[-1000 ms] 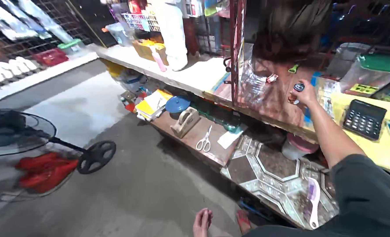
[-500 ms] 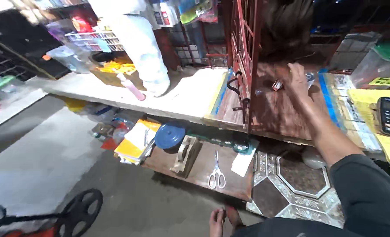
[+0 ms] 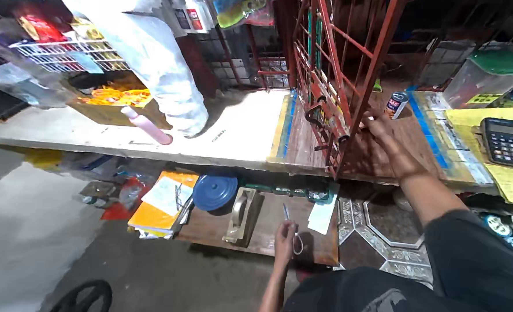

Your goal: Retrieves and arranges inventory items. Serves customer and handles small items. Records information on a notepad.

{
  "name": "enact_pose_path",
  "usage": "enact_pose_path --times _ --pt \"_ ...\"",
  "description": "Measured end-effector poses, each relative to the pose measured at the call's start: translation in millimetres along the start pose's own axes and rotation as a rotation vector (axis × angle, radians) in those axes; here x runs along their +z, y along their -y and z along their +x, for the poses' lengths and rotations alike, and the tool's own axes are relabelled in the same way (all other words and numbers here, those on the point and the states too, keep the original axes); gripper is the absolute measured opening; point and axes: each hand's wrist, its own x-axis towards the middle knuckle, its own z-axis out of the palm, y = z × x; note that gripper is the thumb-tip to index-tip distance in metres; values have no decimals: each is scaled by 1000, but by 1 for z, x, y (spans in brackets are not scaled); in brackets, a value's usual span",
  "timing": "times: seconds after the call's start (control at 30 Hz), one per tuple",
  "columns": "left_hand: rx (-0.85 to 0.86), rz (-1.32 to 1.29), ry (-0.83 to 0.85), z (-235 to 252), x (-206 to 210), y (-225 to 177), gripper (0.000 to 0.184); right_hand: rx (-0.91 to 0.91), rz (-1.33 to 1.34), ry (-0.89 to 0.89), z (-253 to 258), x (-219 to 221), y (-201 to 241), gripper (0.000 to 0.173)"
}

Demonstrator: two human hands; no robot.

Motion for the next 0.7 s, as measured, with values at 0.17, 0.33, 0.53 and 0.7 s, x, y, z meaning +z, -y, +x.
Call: enact_pose_path --times 0.17,0.33,0.53,0.7 --pt "-48 48 315 -37 31 12 30 -59 251 -49 -108 -33 -48 61" --pt "69 -44 555 -45 85 -24 72 88 359 233 -236 32 -53 15" --pt "32 -78 73 -65 125 -18 23 -61 239 297 -260 54 -80 19" --pt "-18 -98 96 -87 122 -15 27 62 439 517 -275 46 -95 28"
